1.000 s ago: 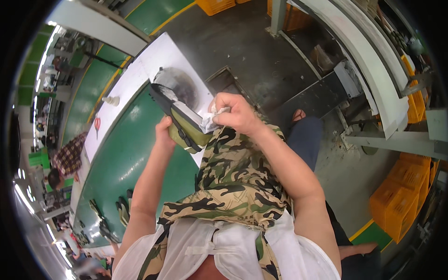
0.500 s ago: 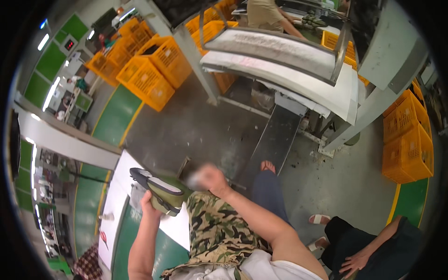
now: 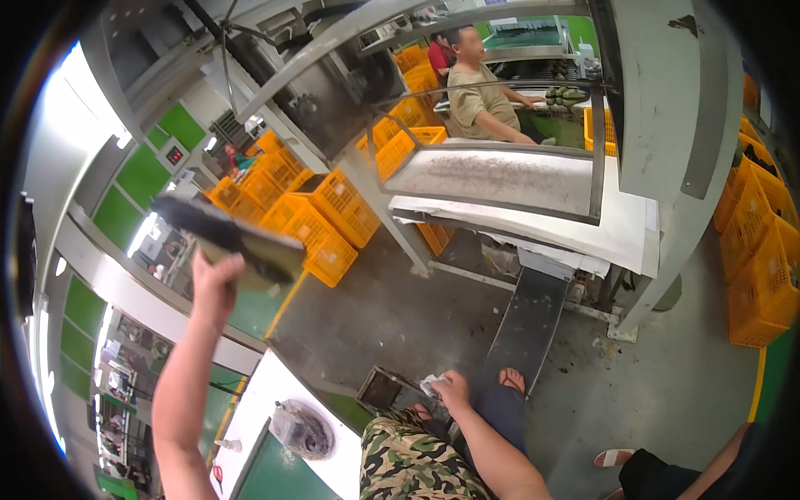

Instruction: Cleaning and preparing shoes on a factory production line.

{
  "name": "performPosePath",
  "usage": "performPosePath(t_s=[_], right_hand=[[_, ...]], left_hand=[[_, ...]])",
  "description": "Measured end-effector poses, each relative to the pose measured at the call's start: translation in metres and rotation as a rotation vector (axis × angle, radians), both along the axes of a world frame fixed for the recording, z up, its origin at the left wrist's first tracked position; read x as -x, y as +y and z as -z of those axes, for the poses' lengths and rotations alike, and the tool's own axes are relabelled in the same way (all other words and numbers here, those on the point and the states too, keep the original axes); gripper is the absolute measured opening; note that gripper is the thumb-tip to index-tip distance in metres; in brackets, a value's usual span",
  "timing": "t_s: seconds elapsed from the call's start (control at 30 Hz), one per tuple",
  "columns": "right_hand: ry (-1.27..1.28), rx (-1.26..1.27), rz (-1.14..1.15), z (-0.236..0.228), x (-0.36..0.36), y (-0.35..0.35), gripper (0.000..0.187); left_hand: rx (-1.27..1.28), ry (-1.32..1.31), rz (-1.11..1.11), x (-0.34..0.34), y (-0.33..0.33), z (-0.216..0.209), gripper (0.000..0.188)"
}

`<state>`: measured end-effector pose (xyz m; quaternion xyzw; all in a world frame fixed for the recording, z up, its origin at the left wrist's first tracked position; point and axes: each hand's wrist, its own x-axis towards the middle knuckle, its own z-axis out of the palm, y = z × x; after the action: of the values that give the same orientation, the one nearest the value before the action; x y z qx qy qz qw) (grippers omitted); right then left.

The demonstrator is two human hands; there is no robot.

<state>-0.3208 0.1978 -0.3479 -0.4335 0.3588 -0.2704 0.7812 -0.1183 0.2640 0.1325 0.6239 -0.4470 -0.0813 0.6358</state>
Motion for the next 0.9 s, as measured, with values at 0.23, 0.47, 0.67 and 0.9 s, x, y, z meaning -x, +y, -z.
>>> performPosePath(t_s=[0.23,0.47,0.67,0.9], right_hand=[[-0.102,-0.023,-0.014,0.019,-0.006,-0.007,0.016],[-0.134,-0.039,0.003,0.022,-0.008,-0.015,0.016],[-0.17,-0.099,-0.047,0.014,-0.011,-0.013,0.016],[-0.19,-0.076,-0.054,0.018,-0.012,-0.017,0.018]], left_hand=[[0.125,-0.703,-0.227,0.021,-0.1,-0.164,0.056],[0.093,-0.791,0.108,0.139,-0.197,-0.234,0.052],[-0.223,-0.626,-0.051,0.156,-0.261,-0.253,0.029],[-0.135,-0.417,0.167,0.113,-0.27,-0.208,0.034]])
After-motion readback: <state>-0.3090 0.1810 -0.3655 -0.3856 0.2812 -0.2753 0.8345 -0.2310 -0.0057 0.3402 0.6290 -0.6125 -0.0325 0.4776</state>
